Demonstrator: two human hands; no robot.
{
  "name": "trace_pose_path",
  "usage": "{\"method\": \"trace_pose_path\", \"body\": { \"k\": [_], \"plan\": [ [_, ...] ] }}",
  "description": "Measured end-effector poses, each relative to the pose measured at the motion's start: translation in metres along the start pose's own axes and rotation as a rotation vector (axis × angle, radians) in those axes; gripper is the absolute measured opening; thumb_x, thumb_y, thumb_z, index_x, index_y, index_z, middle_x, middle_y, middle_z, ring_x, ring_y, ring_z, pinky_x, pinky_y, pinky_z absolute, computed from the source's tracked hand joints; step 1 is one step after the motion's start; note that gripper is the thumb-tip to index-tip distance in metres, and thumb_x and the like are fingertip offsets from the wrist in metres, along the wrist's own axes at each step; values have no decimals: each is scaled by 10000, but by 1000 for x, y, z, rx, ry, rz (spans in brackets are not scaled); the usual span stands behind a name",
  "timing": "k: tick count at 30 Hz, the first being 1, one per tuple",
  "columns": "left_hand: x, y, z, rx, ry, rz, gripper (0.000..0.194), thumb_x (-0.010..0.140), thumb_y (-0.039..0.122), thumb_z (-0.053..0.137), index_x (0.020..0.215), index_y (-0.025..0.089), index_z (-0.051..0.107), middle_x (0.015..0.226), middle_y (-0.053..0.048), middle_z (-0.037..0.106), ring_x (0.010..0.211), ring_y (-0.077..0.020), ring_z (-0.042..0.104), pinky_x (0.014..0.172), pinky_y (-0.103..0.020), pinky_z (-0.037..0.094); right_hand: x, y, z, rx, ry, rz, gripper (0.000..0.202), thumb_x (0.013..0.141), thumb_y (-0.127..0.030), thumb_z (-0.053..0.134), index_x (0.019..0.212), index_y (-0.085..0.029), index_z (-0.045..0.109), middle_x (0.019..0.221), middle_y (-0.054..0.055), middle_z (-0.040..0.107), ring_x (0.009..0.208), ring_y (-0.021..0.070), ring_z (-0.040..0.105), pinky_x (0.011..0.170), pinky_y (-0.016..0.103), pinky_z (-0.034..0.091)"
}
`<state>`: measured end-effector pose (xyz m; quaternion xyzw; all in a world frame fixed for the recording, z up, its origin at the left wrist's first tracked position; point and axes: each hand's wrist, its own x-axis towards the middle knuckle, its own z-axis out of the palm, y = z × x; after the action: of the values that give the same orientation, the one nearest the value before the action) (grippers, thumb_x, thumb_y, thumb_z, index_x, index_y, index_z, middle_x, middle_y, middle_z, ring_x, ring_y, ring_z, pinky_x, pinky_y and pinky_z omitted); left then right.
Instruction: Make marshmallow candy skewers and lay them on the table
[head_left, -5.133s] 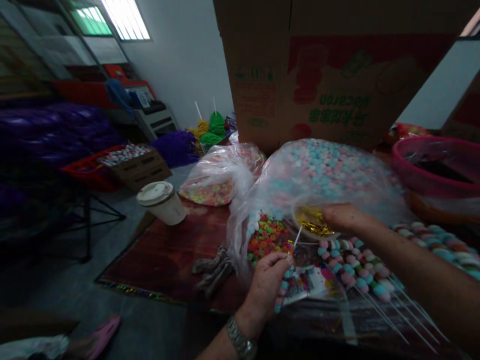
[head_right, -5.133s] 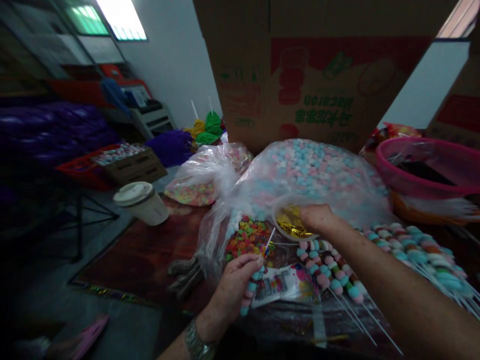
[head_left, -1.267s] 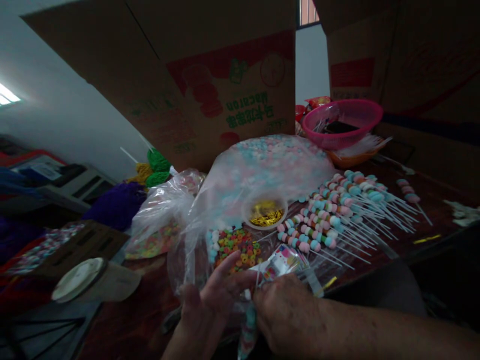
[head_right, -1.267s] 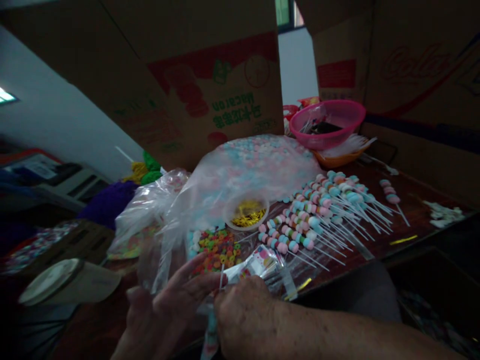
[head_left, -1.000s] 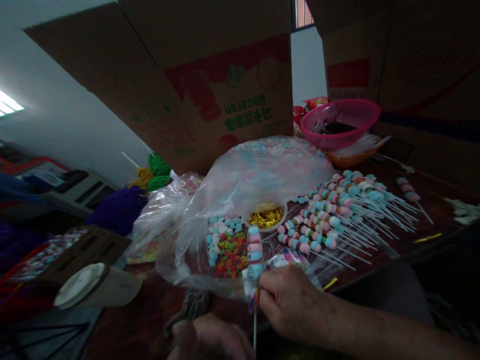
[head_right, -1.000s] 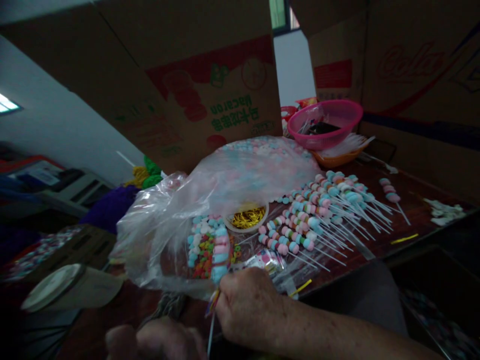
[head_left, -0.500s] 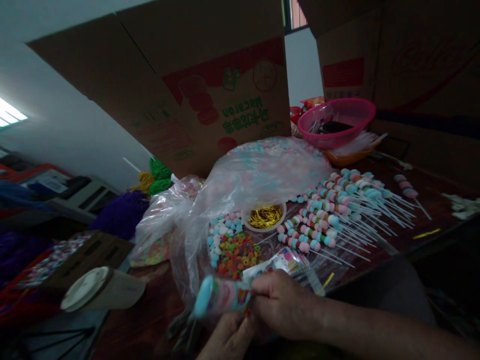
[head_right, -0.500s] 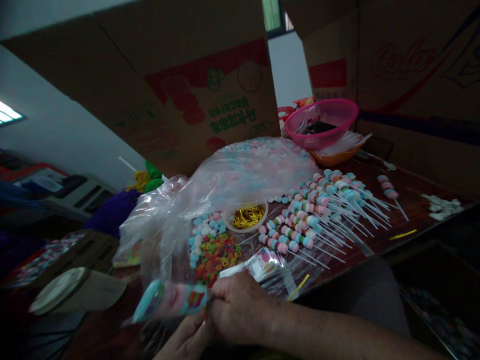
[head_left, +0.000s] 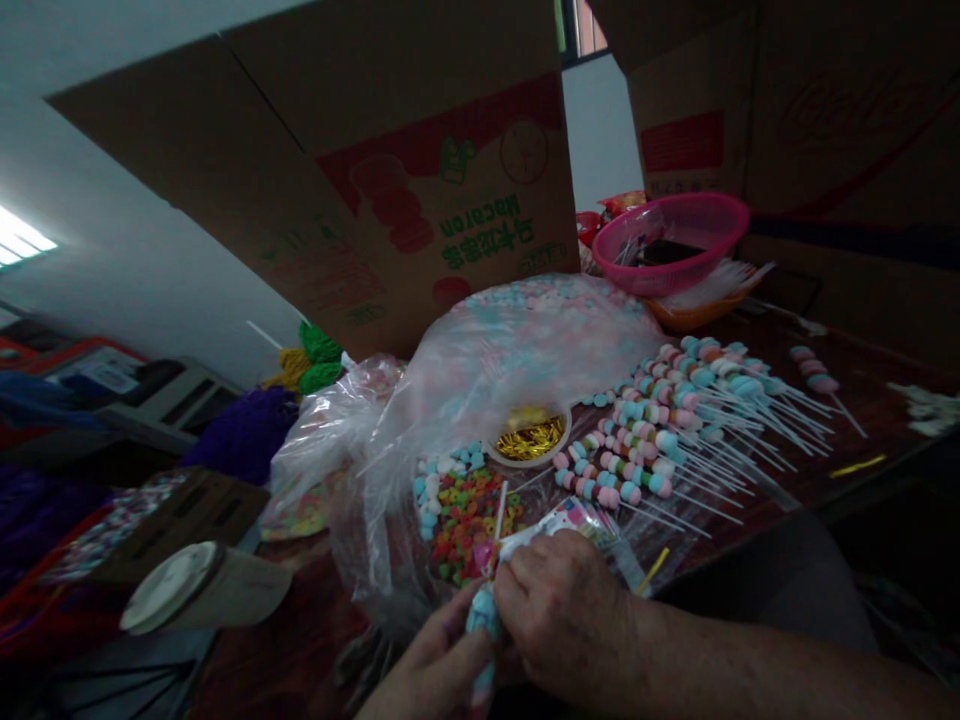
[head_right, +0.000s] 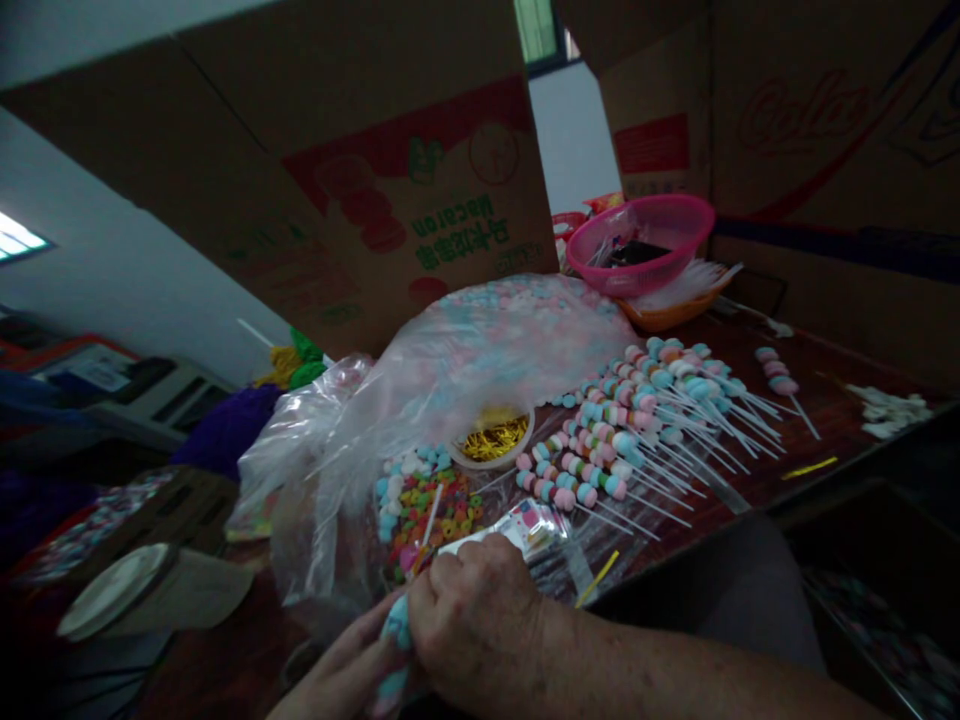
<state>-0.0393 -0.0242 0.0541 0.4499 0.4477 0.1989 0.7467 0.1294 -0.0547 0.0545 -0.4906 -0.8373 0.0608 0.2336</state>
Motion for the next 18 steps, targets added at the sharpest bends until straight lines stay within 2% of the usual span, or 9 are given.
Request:
{"method": "trace_pose_path", "body": {
  "k": [2,3,5,7,9,12,14,15,18],
  "plan": [
    [1,-1,2,176,-70,36,386,739,389,671,1042,152,637,693,-44,658,603,-163,601,550,-228,491,-2,1,-3,49,-98,33,135,736,-221,574,823,-121,604,782,101,637,677,229,563,573,328,394],
    [1,0,1,350,-103,117,338,773,379,638,1028,157,636,705,-42,661,618,-162,602,562,-226,490,-4,3,-6,131,-151,73,121,742,-207,559,805,-118,611,769,95,638,668,215,560,568,311,387],
    [3,6,-4,827,-118,450,262,829,359,560,1018,191,628,783,-46,676,708,-183,619,664,-266,502,-7,8,-7,464,-199,211,105,749,-186,522,713,-131,604,676,41,610,603,156,529,541,259,365],
    [7,14,-11,1295,-9,909,214,853,318,506,1004,213,616,815,-47,679,746,-197,618,785,-332,481,-11,11,1,975,-220,429,146,747,-214,499,632,-153,565,523,-25,515,476,101,450,471,214,325],
    [11,21,-14,1601,133,1269,182,869,274,466,975,214,601,784,-41,670,704,-187,610,836,-369,449,-18,10,19,1501,-300,623,141,693,-272,537,604,-163,546,428,-60,426,373,77,364,394,195,265],
    [15,28,-12,1776,225,1461,132,878,230,458,928,209,579,785,-40,659,728,-174,611,837,-351,441,-28,4,51,1969,-319,644,143,558,-266,628,589,-149,552,427,-66,427,343,53,335,370,185,237],
    [15,29,-6,1775,234,1508,118,876,203,463,926,205,569,798,-48,654,761,-177,606,823,-345,444,-33,6,60,2022,-325,575,155,537,-262,642,598,-144,561,437,-69,431,340,46,336,378,182,254],
    [16,30,-3,1782,227,1518,114,867,176,475,929,202,567,803,-47,653,769,-178,601,819,-348,442,-35,11,59,1969,-387,538,163,572,-289,629,614,-142,574,440,-64,442,339,53,350,380,186,267],
    [18,31,7,1850,173,1541,136,827,105,524,910,203,568,788,-27,647,762,-176,583,805,-358,422,-35,38,34,1506,-508,411,249,708,-357,561,640,-123,615,521,-2,545,448,114,492,444,226,371]
  ]
}}
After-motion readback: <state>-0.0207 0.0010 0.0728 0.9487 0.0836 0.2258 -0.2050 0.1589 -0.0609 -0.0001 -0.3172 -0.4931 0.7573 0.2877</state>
